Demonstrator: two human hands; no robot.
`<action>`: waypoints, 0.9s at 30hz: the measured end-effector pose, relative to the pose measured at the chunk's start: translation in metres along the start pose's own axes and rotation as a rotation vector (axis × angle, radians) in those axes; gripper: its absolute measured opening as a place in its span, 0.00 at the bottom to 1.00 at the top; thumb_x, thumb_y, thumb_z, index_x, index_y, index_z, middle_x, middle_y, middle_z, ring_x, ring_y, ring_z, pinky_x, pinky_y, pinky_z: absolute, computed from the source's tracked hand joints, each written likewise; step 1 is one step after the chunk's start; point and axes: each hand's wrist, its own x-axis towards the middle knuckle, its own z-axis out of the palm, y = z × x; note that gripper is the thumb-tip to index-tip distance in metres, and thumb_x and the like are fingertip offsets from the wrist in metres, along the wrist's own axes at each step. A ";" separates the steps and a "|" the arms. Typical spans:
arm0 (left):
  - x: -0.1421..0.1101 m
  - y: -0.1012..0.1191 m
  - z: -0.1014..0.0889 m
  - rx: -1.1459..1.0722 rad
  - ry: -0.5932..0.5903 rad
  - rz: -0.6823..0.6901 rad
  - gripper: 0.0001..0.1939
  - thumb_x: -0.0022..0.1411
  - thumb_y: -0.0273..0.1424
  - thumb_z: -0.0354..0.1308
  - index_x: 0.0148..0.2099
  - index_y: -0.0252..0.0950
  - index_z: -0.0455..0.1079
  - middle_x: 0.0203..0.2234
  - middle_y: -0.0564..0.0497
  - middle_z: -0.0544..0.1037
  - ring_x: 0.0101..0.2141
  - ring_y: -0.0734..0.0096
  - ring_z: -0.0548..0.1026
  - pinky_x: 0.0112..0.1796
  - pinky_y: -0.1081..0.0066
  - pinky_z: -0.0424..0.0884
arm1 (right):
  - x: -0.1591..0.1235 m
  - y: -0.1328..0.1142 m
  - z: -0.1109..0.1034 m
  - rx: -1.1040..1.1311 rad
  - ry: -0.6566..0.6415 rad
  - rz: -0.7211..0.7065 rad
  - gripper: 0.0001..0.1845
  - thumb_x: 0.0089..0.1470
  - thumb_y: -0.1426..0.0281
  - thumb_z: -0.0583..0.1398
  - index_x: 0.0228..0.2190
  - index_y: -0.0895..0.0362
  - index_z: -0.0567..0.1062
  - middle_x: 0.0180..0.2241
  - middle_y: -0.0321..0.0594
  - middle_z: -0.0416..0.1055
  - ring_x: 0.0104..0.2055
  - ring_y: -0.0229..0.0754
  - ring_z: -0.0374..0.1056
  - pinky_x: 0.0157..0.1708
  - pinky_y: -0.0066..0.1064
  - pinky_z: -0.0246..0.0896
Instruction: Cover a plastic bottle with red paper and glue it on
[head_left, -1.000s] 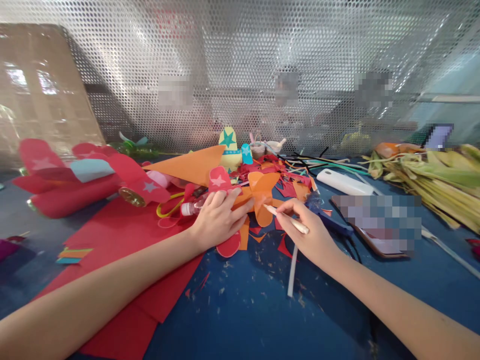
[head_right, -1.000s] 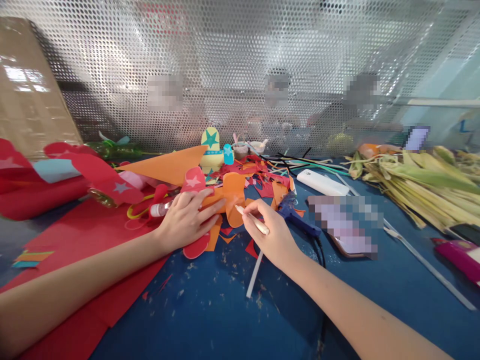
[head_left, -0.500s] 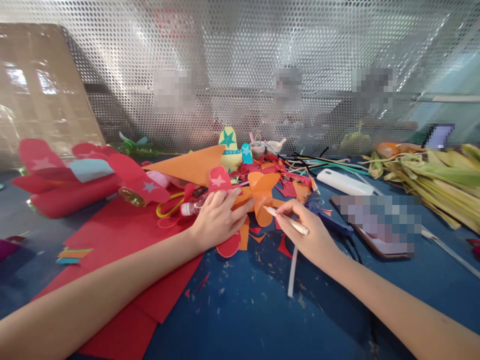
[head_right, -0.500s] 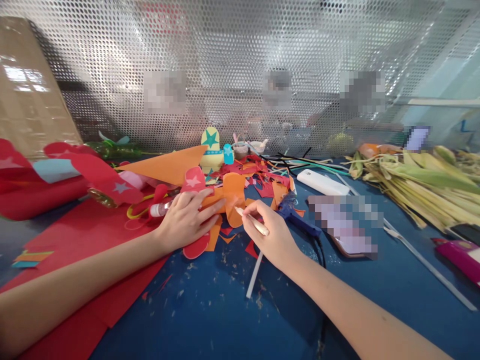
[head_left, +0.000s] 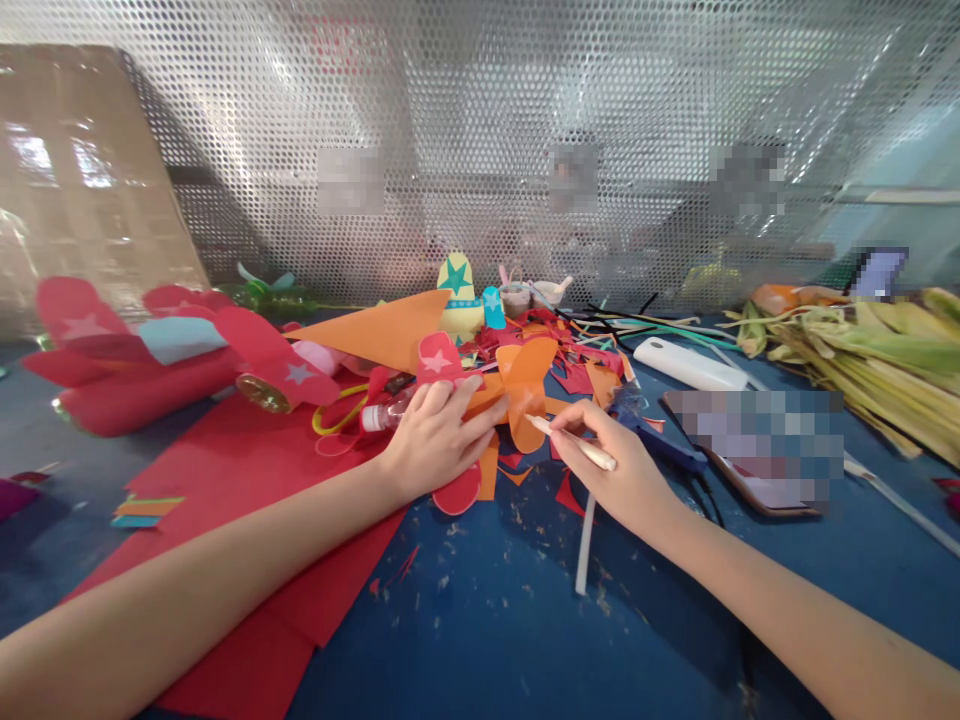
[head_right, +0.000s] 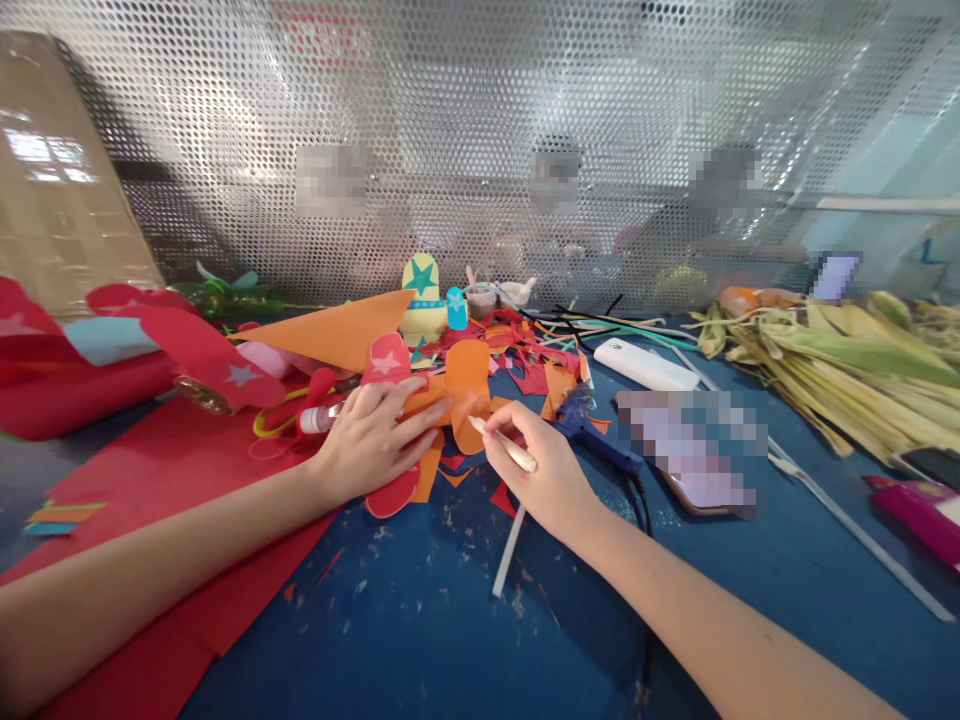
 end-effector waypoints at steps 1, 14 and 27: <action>0.000 0.000 0.000 0.001 0.002 0.002 0.17 0.65 0.36 0.52 0.55 0.47 0.71 0.50 0.41 0.73 0.39 0.56 0.66 0.38 0.60 0.67 | 0.000 0.000 0.000 0.001 -0.004 0.005 0.07 0.58 0.63 0.55 0.31 0.53 0.67 0.28 0.36 0.70 0.27 0.38 0.66 0.28 0.30 0.60; 0.001 0.000 -0.001 0.014 0.017 0.007 0.17 0.65 0.36 0.53 0.55 0.47 0.71 0.48 0.41 0.74 0.37 0.57 0.67 0.36 0.61 0.67 | 0.001 0.000 0.000 -0.004 0.011 -0.023 0.07 0.58 0.63 0.55 0.31 0.53 0.67 0.30 0.36 0.71 0.28 0.38 0.66 0.29 0.30 0.61; 0.001 0.001 -0.002 0.012 0.009 0.007 0.17 0.65 0.35 0.52 0.55 0.47 0.71 0.48 0.41 0.74 0.38 0.57 0.67 0.37 0.61 0.66 | 0.000 0.000 0.001 0.000 -0.011 0.010 0.08 0.58 0.62 0.55 0.32 0.53 0.67 0.28 0.35 0.70 0.27 0.38 0.66 0.27 0.30 0.59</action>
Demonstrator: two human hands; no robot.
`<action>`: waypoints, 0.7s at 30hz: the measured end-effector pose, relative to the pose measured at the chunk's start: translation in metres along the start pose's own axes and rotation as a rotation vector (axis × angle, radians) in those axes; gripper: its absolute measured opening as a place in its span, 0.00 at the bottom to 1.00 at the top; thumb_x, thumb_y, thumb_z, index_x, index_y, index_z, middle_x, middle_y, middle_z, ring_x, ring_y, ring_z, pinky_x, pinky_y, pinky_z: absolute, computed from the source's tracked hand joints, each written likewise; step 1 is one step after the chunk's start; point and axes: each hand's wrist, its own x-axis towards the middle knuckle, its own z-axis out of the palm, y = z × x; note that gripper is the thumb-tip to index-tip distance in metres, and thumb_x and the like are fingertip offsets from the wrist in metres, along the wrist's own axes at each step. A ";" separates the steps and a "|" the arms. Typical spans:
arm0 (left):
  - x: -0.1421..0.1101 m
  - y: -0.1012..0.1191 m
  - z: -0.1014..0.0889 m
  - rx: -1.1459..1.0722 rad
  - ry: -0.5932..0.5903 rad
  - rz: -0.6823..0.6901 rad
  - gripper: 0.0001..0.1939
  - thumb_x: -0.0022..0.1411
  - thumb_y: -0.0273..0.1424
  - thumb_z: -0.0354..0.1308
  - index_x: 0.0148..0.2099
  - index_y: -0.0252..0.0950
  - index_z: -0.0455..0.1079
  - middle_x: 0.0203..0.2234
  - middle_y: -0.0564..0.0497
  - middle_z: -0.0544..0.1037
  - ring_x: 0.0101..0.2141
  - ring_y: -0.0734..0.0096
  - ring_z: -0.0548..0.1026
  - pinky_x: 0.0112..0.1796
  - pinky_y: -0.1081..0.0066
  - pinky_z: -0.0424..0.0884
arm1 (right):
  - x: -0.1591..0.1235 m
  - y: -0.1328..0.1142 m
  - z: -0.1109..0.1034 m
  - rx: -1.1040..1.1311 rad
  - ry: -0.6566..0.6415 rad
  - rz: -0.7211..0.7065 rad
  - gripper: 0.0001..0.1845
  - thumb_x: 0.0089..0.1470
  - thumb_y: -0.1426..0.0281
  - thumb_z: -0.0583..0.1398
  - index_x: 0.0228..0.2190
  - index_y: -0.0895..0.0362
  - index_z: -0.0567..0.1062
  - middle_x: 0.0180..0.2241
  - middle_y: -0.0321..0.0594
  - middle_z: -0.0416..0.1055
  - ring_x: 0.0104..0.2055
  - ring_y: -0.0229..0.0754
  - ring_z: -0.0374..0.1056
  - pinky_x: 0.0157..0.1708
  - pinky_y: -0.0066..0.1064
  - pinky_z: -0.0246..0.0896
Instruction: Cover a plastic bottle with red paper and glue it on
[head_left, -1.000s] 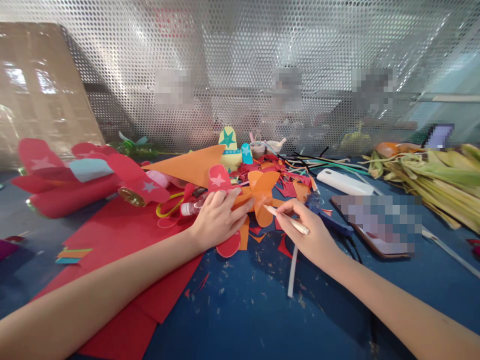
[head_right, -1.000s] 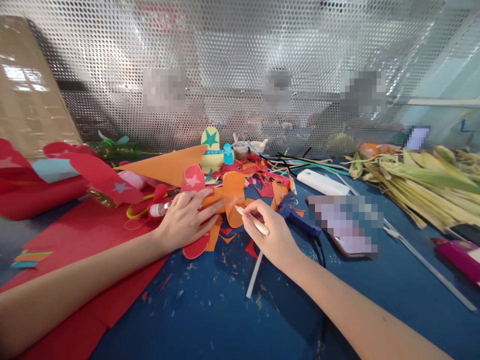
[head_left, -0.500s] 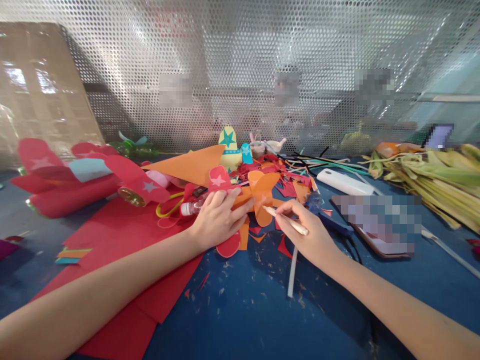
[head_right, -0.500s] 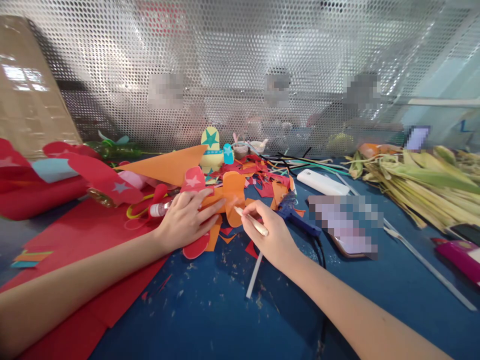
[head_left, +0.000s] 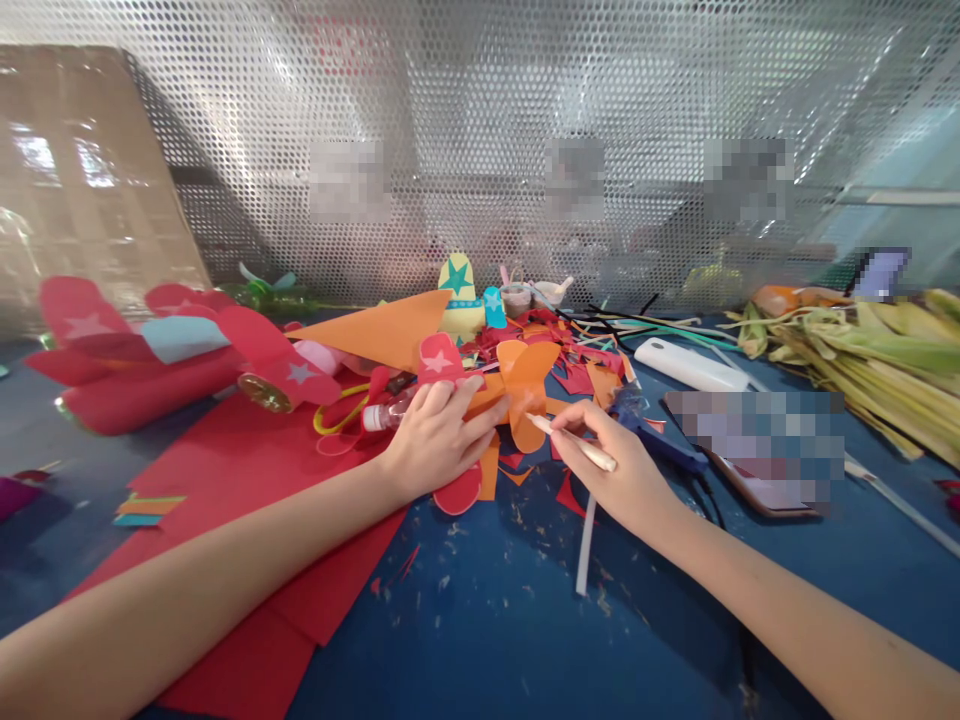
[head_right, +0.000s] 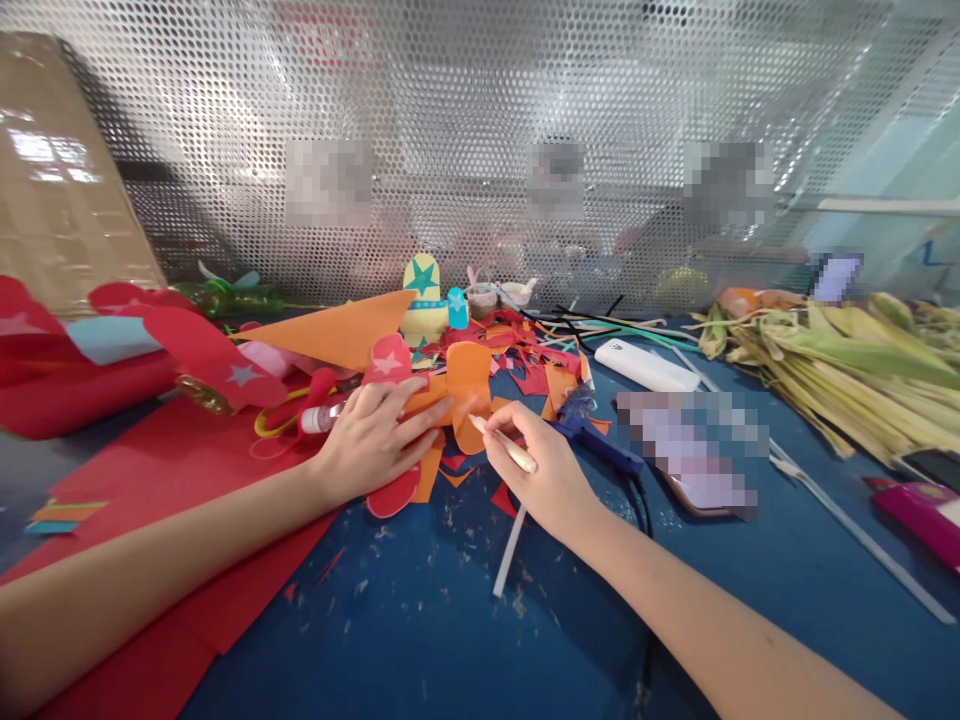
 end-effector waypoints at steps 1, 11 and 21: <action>0.000 0.000 0.000 -0.002 0.002 0.002 0.17 0.65 0.35 0.52 0.55 0.46 0.71 0.48 0.41 0.74 0.38 0.56 0.67 0.37 0.61 0.66 | 0.000 0.000 0.000 0.001 0.000 0.002 0.08 0.58 0.62 0.55 0.32 0.53 0.68 0.28 0.35 0.70 0.27 0.38 0.66 0.28 0.30 0.59; 0.000 0.000 0.000 -0.005 0.014 0.001 0.17 0.65 0.35 0.53 0.55 0.46 0.71 0.48 0.41 0.74 0.39 0.57 0.67 0.38 0.61 0.67 | -0.001 -0.002 0.000 -0.014 0.017 -0.013 0.08 0.57 0.62 0.55 0.31 0.52 0.67 0.27 0.35 0.70 0.26 0.38 0.66 0.27 0.30 0.60; -0.001 0.000 0.001 -0.012 -0.003 -0.007 0.17 0.65 0.36 0.53 0.56 0.47 0.71 0.49 0.41 0.73 0.39 0.56 0.67 0.38 0.61 0.66 | 0.000 -0.002 0.000 -0.010 0.013 0.003 0.07 0.58 0.62 0.55 0.31 0.52 0.67 0.28 0.35 0.70 0.27 0.39 0.66 0.28 0.30 0.60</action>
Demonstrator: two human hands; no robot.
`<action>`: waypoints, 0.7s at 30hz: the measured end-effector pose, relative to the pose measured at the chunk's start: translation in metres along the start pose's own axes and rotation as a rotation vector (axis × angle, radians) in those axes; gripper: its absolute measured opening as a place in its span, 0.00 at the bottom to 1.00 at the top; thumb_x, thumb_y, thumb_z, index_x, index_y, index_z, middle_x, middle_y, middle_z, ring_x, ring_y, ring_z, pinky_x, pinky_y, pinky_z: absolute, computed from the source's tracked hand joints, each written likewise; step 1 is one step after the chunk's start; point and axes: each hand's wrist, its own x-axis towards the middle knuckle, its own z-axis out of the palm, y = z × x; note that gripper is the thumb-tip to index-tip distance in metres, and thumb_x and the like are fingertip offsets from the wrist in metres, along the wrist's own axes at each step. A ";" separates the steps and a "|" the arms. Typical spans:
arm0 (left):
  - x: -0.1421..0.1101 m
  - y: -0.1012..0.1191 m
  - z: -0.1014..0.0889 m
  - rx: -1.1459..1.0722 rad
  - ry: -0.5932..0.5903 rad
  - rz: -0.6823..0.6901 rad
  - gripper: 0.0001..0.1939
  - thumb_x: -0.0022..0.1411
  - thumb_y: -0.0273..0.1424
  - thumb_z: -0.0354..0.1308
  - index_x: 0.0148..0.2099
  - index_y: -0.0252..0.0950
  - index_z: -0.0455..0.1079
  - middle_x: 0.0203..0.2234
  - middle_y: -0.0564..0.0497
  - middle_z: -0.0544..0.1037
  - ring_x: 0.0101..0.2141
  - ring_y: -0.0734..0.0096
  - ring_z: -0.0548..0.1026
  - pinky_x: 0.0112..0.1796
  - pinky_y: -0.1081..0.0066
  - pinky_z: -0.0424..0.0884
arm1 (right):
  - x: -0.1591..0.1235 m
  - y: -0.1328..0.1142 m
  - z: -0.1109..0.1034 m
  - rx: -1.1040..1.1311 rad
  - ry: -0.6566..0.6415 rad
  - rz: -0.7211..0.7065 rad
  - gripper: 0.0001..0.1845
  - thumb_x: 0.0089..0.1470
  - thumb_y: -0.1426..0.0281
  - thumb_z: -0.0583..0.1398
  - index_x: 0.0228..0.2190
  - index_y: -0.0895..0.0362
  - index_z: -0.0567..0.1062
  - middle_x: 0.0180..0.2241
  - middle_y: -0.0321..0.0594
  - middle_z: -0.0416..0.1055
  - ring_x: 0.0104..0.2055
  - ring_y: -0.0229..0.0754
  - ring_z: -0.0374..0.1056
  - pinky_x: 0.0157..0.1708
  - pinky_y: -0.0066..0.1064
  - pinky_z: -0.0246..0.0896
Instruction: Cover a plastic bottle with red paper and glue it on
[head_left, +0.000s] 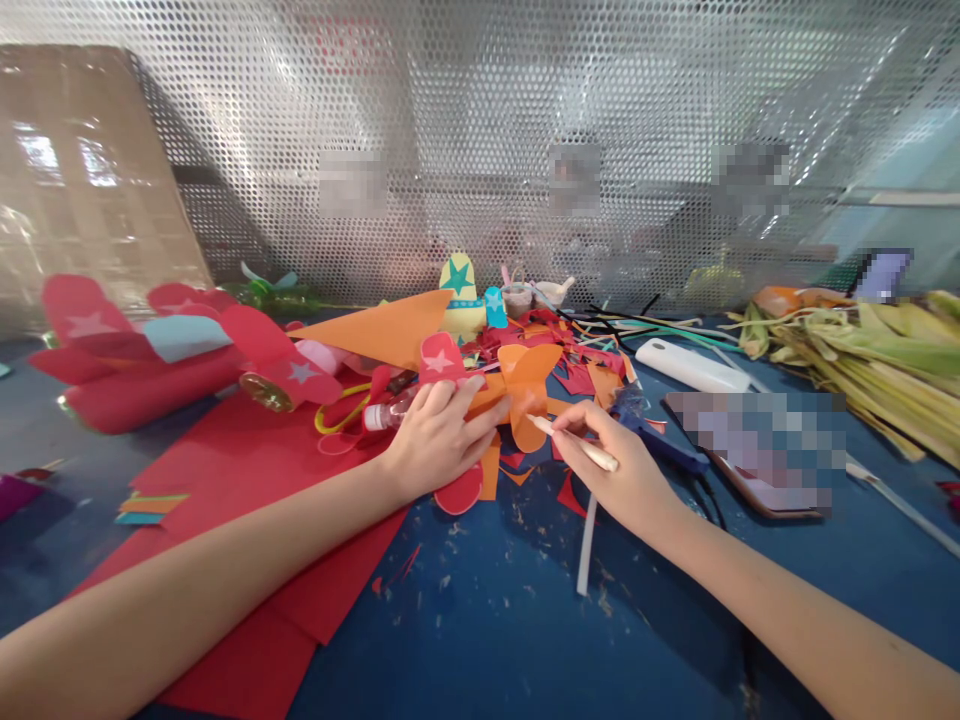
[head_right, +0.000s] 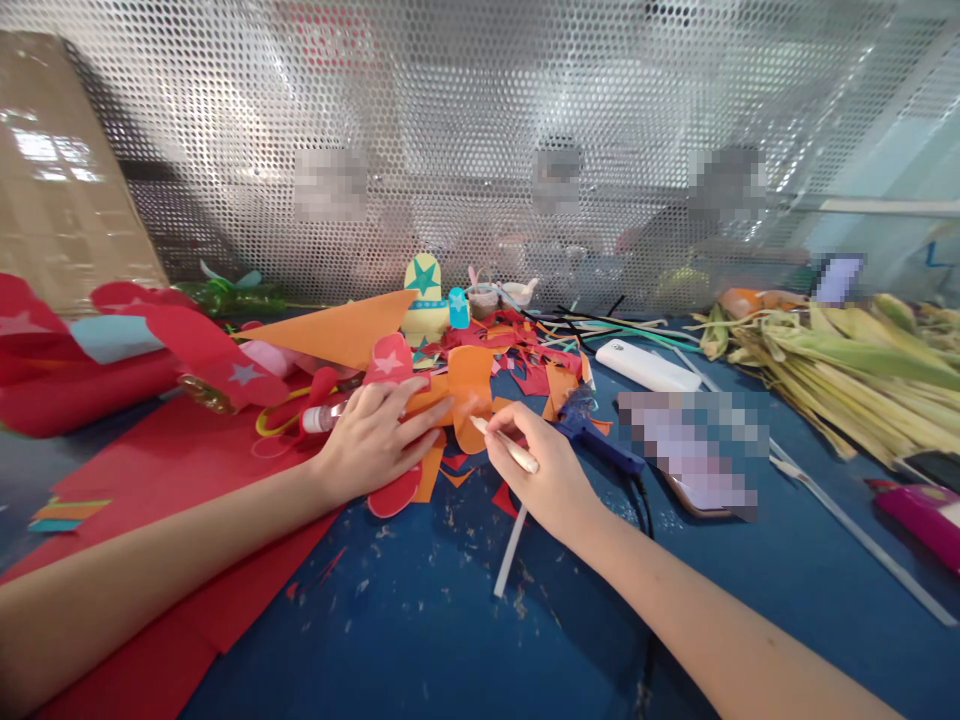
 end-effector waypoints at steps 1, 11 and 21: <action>0.000 0.000 0.000 0.006 0.001 0.002 0.17 0.65 0.36 0.53 0.55 0.47 0.71 0.49 0.41 0.73 0.39 0.56 0.67 0.38 0.61 0.66 | 0.000 0.000 0.000 0.000 0.003 -0.002 0.07 0.57 0.63 0.55 0.31 0.52 0.67 0.28 0.35 0.70 0.27 0.39 0.66 0.28 0.30 0.60; 0.001 0.000 -0.001 0.018 0.014 0.008 0.17 0.65 0.36 0.53 0.55 0.46 0.72 0.48 0.41 0.74 0.38 0.57 0.67 0.37 0.62 0.66 | 0.000 0.001 0.000 -0.008 0.005 -0.009 0.07 0.58 0.63 0.55 0.31 0.53 0.67 0.27 0.35 0.69 0.26 0.38 0.65 0.27 0.29 0.58; 0.001 0.000 0.000 0.012 0.017 0.008 0.17 0.65 0.36 0.53 0.54 0.46 0.72 0.48 0.40 0.74 0.38 0.56 0.66 0.37 0.61 0.66 | -0.001 0.001 -0.001 -0.008 0.005 -0.006 0.06 0.58 0.64 0.55 0.31 0.53 0.68 0.27 0.35 0.70 0.26 0.38 0.66 0.27 0.29 0.60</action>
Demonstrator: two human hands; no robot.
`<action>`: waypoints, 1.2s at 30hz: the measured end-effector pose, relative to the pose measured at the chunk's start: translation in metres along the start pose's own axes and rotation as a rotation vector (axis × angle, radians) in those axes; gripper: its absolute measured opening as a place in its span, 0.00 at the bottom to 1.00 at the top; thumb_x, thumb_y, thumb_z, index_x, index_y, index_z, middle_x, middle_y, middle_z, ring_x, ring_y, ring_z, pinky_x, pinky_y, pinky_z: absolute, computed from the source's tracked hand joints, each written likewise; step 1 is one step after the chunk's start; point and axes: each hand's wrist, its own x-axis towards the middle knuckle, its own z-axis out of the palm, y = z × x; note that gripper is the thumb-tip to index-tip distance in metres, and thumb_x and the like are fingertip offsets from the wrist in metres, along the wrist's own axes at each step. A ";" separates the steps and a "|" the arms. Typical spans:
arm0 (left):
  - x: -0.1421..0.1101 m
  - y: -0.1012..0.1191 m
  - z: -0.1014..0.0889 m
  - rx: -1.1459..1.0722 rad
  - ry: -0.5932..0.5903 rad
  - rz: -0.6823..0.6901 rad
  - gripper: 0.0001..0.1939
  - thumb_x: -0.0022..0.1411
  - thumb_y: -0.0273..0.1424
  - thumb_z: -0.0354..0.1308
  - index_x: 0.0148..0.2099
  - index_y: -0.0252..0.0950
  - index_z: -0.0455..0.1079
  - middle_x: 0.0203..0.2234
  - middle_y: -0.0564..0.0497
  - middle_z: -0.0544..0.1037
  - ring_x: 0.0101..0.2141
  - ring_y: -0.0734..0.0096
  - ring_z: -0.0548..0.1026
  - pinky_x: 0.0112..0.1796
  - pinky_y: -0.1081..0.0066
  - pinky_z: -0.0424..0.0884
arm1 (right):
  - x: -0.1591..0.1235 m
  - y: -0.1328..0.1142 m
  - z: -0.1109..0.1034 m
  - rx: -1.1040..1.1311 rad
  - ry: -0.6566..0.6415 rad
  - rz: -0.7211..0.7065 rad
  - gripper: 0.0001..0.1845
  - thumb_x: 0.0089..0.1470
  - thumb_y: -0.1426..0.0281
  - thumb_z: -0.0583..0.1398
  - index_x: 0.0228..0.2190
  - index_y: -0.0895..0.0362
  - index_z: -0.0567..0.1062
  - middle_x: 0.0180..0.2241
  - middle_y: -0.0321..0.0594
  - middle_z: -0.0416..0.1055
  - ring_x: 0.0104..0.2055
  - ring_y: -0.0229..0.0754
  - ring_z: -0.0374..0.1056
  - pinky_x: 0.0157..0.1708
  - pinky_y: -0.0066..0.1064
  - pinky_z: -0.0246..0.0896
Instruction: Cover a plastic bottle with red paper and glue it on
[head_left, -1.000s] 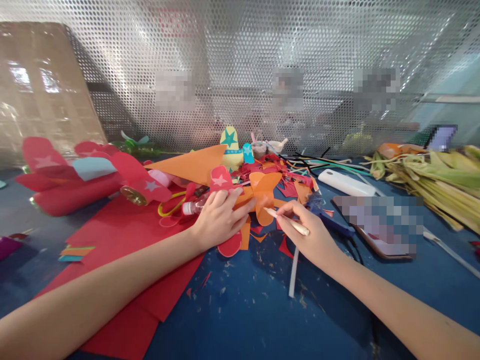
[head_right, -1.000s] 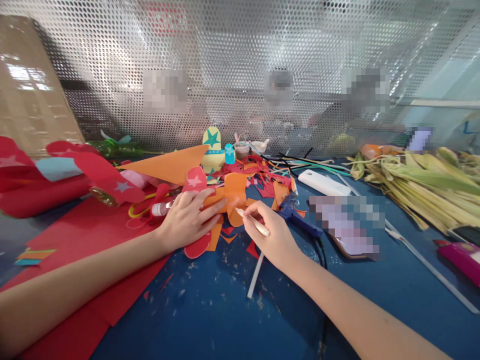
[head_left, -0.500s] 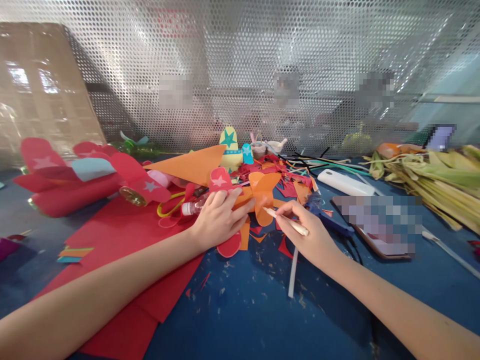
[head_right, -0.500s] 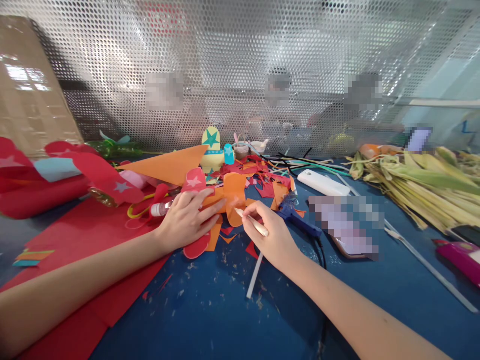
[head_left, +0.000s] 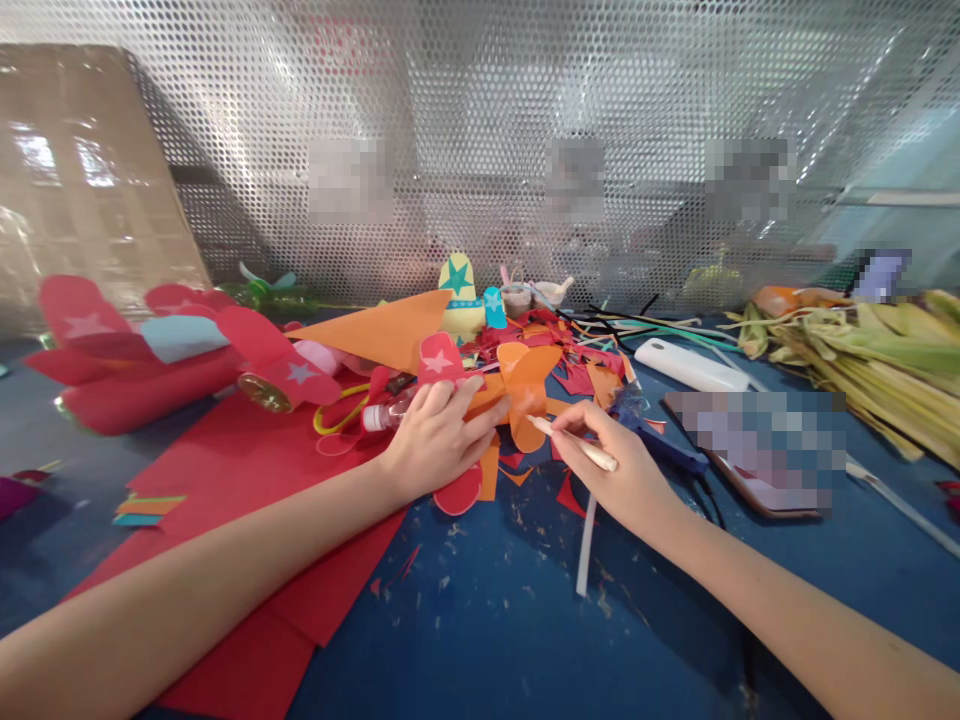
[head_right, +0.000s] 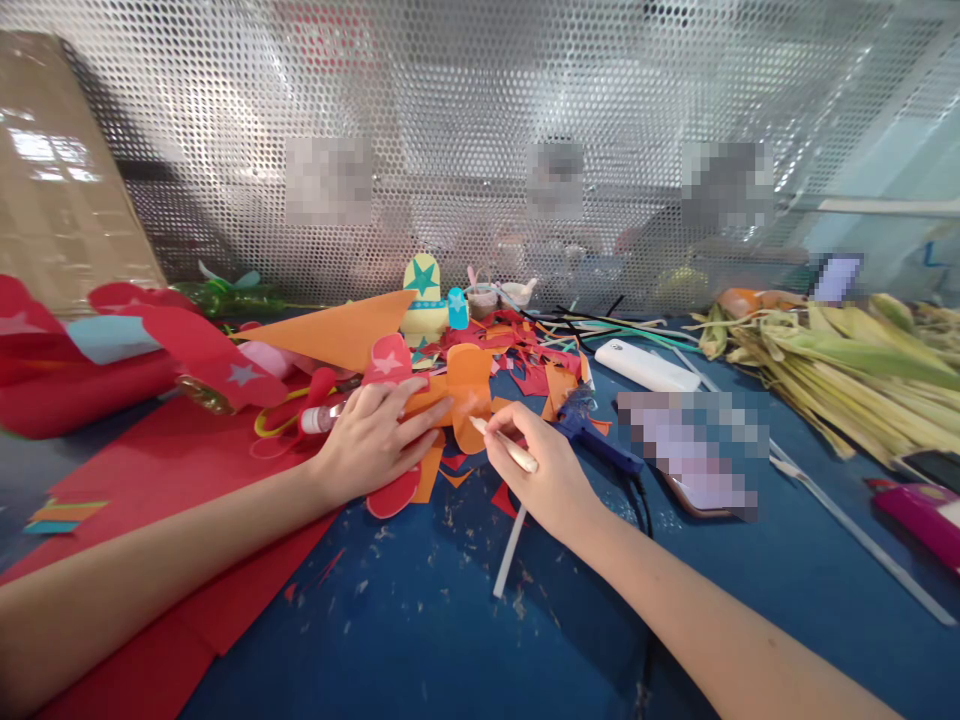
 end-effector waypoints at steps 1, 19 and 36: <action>0.000 0.000 0.000 0.000 0.001 0.000 0.17 0.65 0.36 0.54 0.54 0.46 0.72 0.48 0.40 0.74 0.38 0.56 0.66 0.37 0.61 0.66 | 0.000 0.000 0.000 -0.001 -0.003 -0.003 0.06 0.58 0.64 0.55 0.31 0.52 0.68 0.27 0.35 0.70 0.26 0.38 0.66 0.27 0.29 0.60; 0.001 0.000 -0.001 0.012 0.008 0.004 0.17 0.65 0.36 0.53 0.54 0.46 0.72 0.48 0.40 0.74 0.37 0.56 0.66 0.36 0.61 0.67 | 0.001 0.000 0.000 -0.006 0.043 -0.026 0.08 0.58 0.63 0.54 0.30 0.53 0.67 0.28 0.36 0.71 0.27 0.38 0.67 0.27 0.29 0.61; 0.000 0.000 0.000 0.002 -0.010 -0.007 0.17 0.65 0.36 0.53 0.55 0.46 0.71 0.49 0.41 0.73 0.39 0.57 0.67 0.37 0.61 0.66 | 0.001 0.001 0.001 -0.003 0.013 -0.001 0.07 0.58 0.62 0.55 0.31 0.53 0.67 0.28 0.36 0.70 0.26 0.38 0.66 0.27 0.30 0.59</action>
